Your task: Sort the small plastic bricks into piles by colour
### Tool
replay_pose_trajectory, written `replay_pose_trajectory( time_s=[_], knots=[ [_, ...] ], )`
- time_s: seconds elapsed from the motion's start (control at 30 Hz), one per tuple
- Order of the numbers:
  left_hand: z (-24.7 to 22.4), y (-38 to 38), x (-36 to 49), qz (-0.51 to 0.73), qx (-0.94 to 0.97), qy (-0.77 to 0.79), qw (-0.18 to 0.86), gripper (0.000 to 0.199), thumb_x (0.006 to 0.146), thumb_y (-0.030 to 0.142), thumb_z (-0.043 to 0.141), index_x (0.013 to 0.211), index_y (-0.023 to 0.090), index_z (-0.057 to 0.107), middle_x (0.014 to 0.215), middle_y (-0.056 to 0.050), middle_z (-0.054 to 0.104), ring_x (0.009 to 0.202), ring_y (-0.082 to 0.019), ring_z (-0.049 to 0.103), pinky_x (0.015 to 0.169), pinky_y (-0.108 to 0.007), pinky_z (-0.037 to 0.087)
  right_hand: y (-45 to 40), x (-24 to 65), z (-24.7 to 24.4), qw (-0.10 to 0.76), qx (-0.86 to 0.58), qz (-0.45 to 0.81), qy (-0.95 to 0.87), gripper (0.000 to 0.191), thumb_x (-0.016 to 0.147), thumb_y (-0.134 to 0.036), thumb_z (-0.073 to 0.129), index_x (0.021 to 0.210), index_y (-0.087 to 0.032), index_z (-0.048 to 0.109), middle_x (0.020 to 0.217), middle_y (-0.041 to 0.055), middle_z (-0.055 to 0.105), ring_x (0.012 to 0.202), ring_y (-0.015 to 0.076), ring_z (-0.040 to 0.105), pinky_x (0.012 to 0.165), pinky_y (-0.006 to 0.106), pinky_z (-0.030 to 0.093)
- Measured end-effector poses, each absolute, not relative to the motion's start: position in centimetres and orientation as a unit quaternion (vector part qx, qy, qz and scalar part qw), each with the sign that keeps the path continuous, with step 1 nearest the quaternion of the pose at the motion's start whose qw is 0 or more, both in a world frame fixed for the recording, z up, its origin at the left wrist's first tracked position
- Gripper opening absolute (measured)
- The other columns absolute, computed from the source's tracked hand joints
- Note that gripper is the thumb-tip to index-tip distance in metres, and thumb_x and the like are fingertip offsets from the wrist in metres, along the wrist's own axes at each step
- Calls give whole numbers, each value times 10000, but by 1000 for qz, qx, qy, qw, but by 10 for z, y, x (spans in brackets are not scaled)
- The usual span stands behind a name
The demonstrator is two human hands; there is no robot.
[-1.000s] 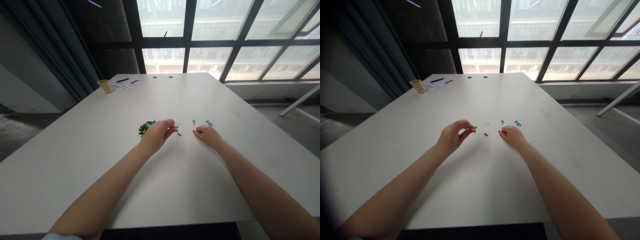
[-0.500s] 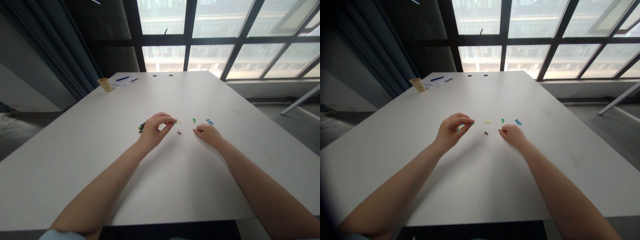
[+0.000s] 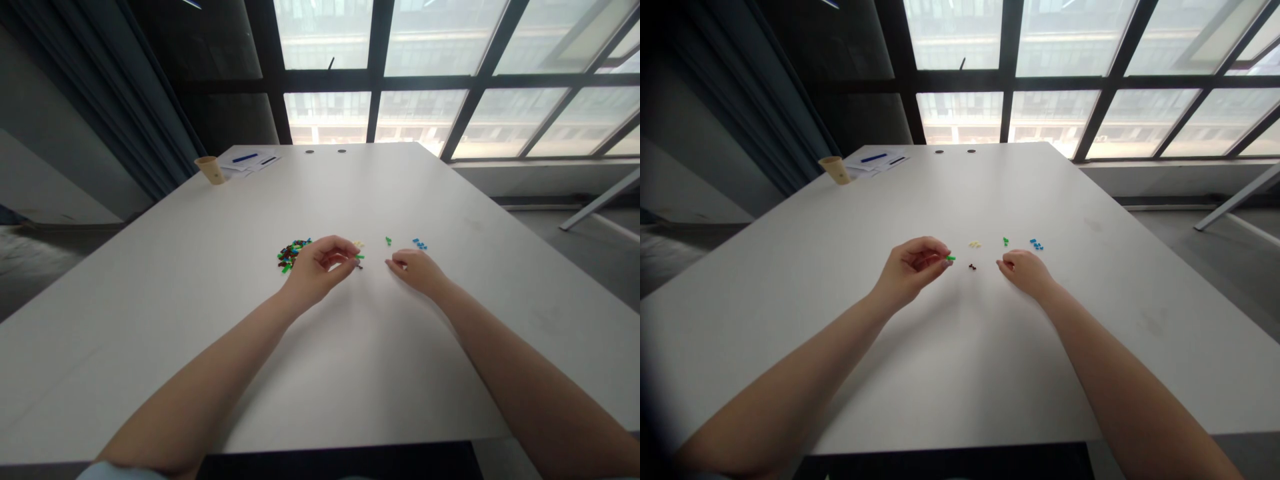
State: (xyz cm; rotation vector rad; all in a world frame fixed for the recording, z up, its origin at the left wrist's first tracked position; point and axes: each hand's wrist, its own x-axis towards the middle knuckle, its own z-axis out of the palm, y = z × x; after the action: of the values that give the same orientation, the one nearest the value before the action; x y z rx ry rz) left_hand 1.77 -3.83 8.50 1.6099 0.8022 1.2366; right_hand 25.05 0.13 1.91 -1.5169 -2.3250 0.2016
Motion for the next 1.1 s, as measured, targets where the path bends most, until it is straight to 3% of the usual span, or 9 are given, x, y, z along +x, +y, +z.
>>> replay_pose_trajectory(
  time_s=[0.53, 0.67, 0.83, 1.1],
  knots=[
    [87, -39, 18, 494, 656, 323, 469, 185, 681, 294, 688, 749, 161, 580, 733, -21, 631, 678, -111, 608, 641, -248, 523, 2, 249, 20, 184, -532, 75, -823, 333, 810, -307, 426, 509, -197, 336, 530, -9, 412, 537, 118, 368, 554, 255, 265],
    [77, -34, 18, 489, 660, 331, 463, 181, 690, 296, 679, 753, 159, 578, 742, -19, 616, 677, -103, 590, 639, -243, 506, -7, 242, 29, 268, -520, 44, -810, 301, 832, -315, 437, 560, -190, 472, 586, 9, 484, 592, 128, 426, 605, 257, 314],
    [38, -17, 22, 468, 663, 352, 467, 178, 699, 310, 663, 746, 159, 581, 787, -20, 582, 746, -103, 547, 633, -223, 458, -27, 220, 42, 432, -435, 64, -787, 201, 804, -348, 541, 843, -184, 651, 598, -5, 493, 585, 122, 452, 626, 255, 375],
    [11, -9, 23, 462, 628, 356, 515, 205, 663, 331, 686, 725, 157, 598, 755, -16, 594, 723, -107, 529, 637, -236, 432, -32, 206, 30, 418, -416, 92, -802, 149, 783, -299, 579, 837, -209, 684, 618, 3, 517, 611, 126, 475, 646, 264, 404]
  ],
)
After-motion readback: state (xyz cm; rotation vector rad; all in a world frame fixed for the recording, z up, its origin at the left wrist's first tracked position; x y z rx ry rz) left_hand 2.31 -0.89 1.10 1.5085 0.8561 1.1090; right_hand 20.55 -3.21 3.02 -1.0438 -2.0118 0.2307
